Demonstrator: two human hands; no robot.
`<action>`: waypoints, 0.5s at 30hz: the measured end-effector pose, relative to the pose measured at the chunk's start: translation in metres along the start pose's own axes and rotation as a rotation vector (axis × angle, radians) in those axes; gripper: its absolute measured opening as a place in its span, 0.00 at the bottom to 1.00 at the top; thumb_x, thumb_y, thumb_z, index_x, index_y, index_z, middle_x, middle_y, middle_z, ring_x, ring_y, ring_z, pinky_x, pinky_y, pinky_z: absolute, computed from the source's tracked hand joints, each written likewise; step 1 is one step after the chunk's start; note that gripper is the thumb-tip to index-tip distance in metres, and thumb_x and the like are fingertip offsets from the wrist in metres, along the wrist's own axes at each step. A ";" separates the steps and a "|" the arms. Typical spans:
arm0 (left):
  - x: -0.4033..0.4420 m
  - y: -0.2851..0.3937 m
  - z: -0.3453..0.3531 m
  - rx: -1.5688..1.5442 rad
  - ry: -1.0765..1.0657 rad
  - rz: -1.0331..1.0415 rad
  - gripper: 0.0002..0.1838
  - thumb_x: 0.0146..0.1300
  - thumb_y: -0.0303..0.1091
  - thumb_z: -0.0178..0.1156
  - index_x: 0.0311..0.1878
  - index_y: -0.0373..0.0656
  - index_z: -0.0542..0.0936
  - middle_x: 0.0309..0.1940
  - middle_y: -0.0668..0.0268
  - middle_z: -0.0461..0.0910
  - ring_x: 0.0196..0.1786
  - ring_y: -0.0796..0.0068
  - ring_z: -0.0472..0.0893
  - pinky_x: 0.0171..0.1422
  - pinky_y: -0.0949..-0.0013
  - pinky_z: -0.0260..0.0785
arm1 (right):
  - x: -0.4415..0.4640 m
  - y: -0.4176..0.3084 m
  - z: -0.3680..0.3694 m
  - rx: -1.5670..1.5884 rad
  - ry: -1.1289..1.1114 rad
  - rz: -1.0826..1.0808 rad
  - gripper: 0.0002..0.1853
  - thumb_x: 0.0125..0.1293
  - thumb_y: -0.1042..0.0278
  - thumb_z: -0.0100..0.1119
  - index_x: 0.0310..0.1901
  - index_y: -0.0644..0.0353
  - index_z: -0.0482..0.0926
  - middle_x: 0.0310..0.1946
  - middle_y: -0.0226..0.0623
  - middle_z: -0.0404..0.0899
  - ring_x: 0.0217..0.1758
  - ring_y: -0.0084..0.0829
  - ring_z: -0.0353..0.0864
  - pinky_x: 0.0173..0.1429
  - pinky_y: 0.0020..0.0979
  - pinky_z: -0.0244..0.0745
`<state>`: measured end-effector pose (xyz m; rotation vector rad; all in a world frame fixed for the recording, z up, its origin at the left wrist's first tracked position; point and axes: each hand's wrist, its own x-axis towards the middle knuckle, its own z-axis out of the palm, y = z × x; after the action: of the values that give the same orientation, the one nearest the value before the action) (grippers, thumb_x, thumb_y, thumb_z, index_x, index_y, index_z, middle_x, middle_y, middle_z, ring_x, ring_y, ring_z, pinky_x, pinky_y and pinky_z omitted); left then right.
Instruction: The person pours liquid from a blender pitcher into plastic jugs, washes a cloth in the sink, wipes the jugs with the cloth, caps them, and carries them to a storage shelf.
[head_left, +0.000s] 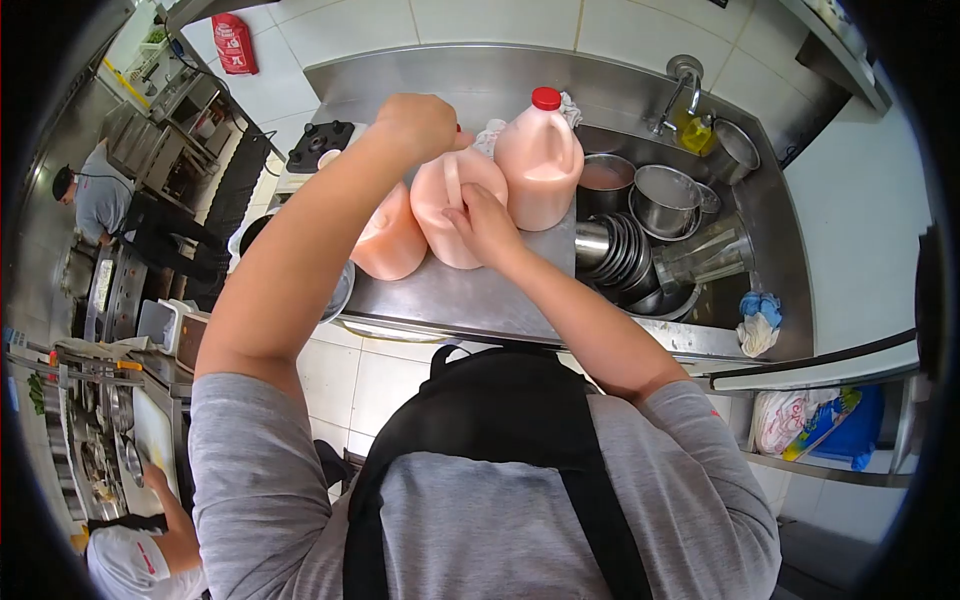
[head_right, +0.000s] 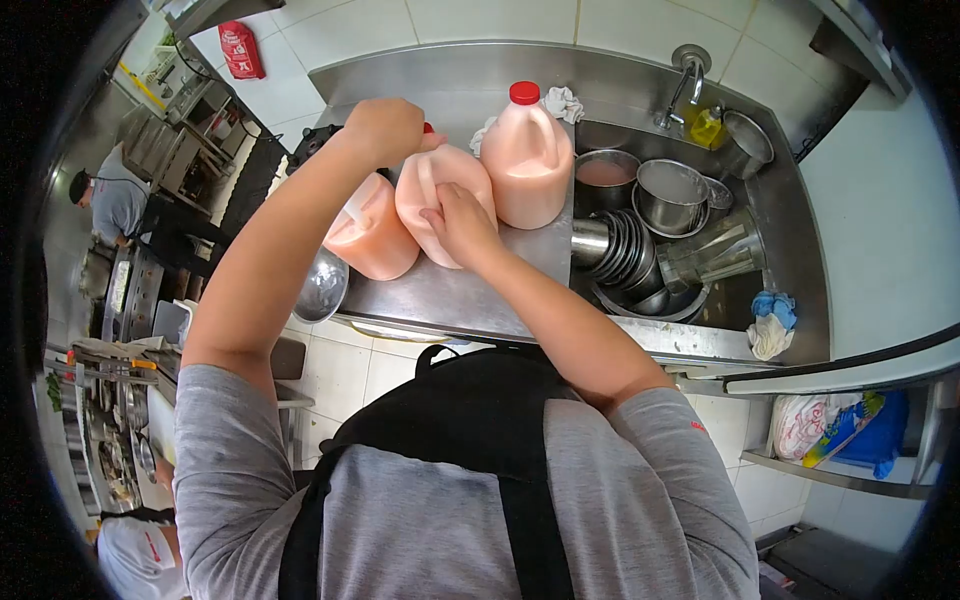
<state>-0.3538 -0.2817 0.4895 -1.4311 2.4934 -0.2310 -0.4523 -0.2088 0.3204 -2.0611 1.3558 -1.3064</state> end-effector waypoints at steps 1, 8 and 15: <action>0.000 -0.004 0.004 -0.006 -0.001 -0.005 0.23 0.62 0.54 0.55 0.40 0.40 0.78 0.37 0.55 0.81 0.42 0.56 0.81 0.45 0.57 0.73 | 0.000 -0.002 -0.003 -0.001 -0.007 -0.002 0.13 0.61 0.65 0.59 0.38 0.68 0.72 0.36 0.51 0.75 0.44 0.50 0.74 0.50 0.43 0.68; 0.003 -0.033 0.028 -0.279 0.185 0.528 0.13 0.56 0.35 0.65 0.41 0.41 0.78 0.46 0.58 0.74 0.46 0.63 0.77 0.47 0.65 0.72 | 0.001 -0.005 -0.005 -0.001 -0.070 0.057 0.13 0.61 0.65 0.59 0.38 0.68 0.72 0.37 0.50 0.76 0.44 0.49 0.74 0.50 0.42 0.68; 0.008 -0.014 0.035 -0.716 0.311 0.470 0.33 0.50 0.38 0.71 0.62 0.55 0.72 0.59 0.53 0.68 0.48 0.57 0.78 0.52 0.61 0.73 | 0.000 -0.005 -0.004 0.036 -0.055 0.077 0.12 0.61 0.65 0.59 0.37 0.67 0.71 0.36 0.50 0.75 0.45 0.50 0.74 0.50 0.43 0.68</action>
<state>-0.3357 -0.2956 0.4581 -0.9860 3.2698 0.6353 -0.4535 -0.2054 0.3259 -1.9862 1.3630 -1.2241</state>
